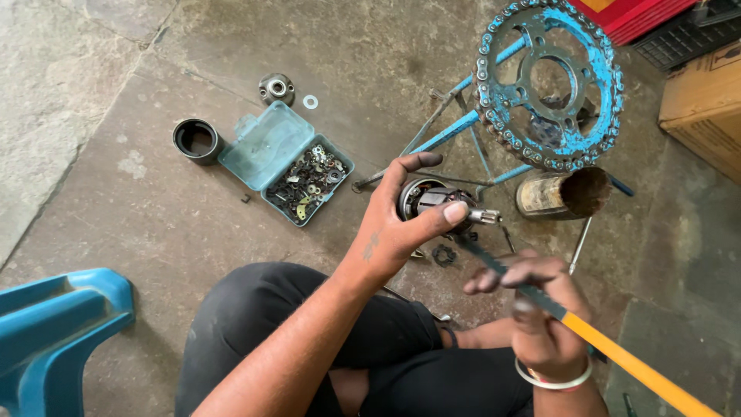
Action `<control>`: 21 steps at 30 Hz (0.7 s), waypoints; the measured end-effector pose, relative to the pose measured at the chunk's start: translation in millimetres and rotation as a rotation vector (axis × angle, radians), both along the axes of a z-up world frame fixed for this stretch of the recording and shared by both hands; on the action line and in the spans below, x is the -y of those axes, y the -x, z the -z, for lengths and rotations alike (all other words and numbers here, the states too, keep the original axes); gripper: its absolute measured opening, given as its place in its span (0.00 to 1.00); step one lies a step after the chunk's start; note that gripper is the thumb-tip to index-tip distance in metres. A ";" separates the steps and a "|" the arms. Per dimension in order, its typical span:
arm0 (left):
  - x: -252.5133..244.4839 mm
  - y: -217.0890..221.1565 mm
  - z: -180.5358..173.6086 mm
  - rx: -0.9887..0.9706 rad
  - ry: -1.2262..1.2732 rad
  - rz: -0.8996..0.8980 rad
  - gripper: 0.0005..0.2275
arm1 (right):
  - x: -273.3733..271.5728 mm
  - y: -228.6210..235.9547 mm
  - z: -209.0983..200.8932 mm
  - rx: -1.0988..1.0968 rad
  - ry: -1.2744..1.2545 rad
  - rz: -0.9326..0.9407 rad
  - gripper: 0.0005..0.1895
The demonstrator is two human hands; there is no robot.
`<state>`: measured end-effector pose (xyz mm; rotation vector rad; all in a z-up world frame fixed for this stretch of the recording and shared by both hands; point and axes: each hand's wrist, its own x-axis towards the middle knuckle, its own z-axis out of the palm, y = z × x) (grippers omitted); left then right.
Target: The person sits on the floor and assembles a cylindrical mechanical component, likely a starter motor. They insert small metal parts into the housing, use a screwdriver to tighten a screw, and apply a red substance from a can to the assembly.
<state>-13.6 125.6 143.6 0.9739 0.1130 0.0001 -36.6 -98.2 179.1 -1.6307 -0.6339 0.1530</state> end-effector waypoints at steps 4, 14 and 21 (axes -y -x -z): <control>-1.6 2.8 -4.4 -0.027 0.018 0.014 0.37 | -7.2 -0.8 -2.7 -0.036 0.296 0.115 0.13; -6.9 3.1 -10.0 -0.095 -0.089 0.084 0.39 | -20.4 -14.2 -34.4 0.293 0.589 -0.031 0.13; -0.7 3.5 -10.3 -0.079 -0.171 0.150 0.39 | -13.2 -22.2 -34.4 0.235 0.566 -0.064 0.11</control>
